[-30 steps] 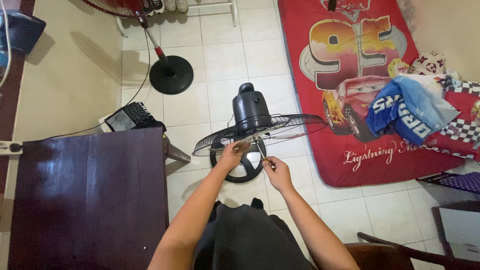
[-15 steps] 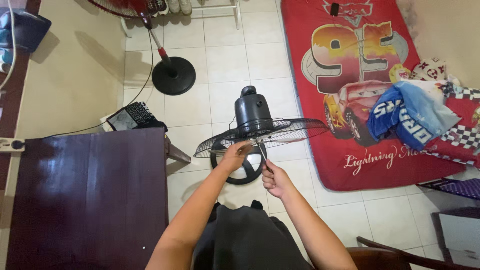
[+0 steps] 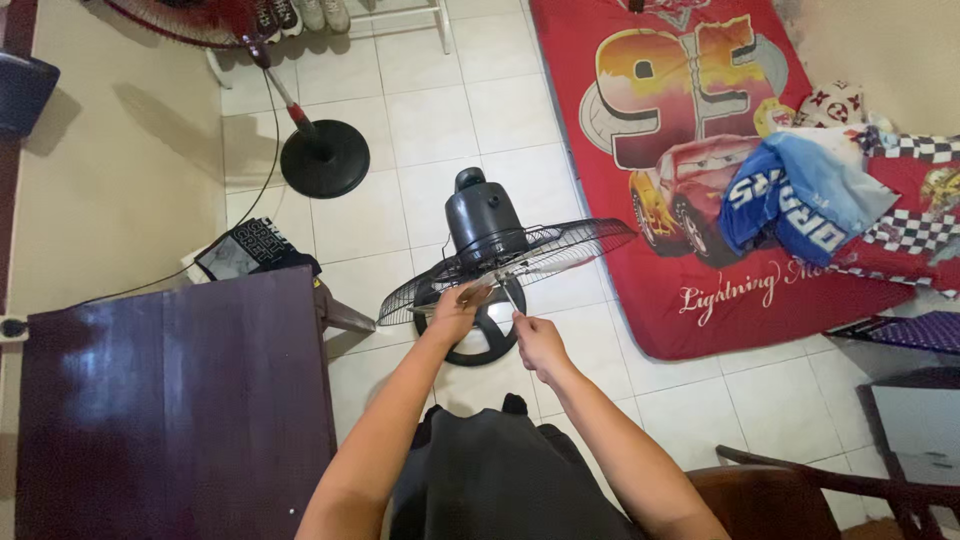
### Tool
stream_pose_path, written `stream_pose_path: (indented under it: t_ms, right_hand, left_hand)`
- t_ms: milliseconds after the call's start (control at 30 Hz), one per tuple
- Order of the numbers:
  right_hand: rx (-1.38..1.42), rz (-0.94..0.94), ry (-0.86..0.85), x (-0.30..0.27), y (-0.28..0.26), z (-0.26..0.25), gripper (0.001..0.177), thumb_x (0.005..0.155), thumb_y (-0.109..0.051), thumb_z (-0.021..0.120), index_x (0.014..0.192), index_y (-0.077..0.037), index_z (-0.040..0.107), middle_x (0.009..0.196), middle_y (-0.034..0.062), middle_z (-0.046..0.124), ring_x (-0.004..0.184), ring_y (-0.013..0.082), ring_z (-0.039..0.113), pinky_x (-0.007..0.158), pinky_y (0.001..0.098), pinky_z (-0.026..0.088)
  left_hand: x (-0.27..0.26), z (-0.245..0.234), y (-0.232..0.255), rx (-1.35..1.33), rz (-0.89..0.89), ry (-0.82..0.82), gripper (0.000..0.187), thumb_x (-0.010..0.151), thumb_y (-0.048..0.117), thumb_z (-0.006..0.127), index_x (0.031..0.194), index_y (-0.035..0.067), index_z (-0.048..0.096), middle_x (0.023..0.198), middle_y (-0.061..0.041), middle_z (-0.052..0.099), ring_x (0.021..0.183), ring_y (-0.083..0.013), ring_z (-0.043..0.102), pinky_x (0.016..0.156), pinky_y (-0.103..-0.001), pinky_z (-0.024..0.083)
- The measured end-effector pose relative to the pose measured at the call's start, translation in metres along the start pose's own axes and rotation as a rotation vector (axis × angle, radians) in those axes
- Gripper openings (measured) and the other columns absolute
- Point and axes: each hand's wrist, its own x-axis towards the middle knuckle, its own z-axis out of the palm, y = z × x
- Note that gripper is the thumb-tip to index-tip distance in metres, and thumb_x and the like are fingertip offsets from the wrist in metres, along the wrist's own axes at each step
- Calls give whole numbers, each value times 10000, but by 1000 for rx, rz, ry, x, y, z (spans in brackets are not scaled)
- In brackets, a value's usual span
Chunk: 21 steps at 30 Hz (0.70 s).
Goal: The person removes the front grille of a standing electric fan by hand, then uses a screwdriver to loosen and remove the fan blade from the motor hub. The removed parts are placed on a nearby table.
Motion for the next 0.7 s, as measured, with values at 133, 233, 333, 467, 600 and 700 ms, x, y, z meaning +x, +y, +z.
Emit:
stream_pose_path:
  t_ms: [133,233,333,467,600,700]
  right_hand:
    - [-475,-266,192,1,0,1,520,1021,-398,586,667,-17,581,510,87,520,403,224,470,405,388,380]
    - [-752,-513,293,-4,-5,0,496,998,-374,601,694,17,633,552,203,595,492,356,581,506,463,455]
    - [-842,-562,345,-11,-7,7,443,976,-356,600,746,21,640,621,254,624,589,433,630,567,505,494]
    - [-897,-591,353,-11,-1,7,457,1002,-360,557,776,28,644,633,261,642,621,431,657,602,491,512]
    - [-566,-285,140,10,10,-4,628,1043,-385,352,684,-1,696,534,157,652,474,254,640,515,356,503]
    - [32,193,-96,24,17,-18,560,1012,-374,269,716,-40,607,506,48,516,390,139,332,389,303,256]
  left_hand:
    - [1,-3,8,8,-15,-7,270,997,307,656,1103,72,736,924,-171,770,814,-324,704,775,-375,540]
    - [1,-6,12,171,116,-16,260,1005,291,631,1130,86,732,987,-191,737,872,-358,692,763,-382,536]
    - [2,-8,12,62,157,22,253,972,278,631,1126,100,725,976,-186,743,850,-352,720,757,-377,548]
    - [2,-8,8,115,95,-16,213,1019,255,618,1133,107,722,964,-183,738,837,-347,679,744,-376,536]
    - [-1,-5,-3,78,13,-18,209,996,233,652,1154,115,723,934,-163,742,765,-258,654,737,-356,532]
    - [0,-3,-12,45,29,-26,209,979,214,657,1147,110,726,935,-137,758,767,-190,656,740,-336,537]
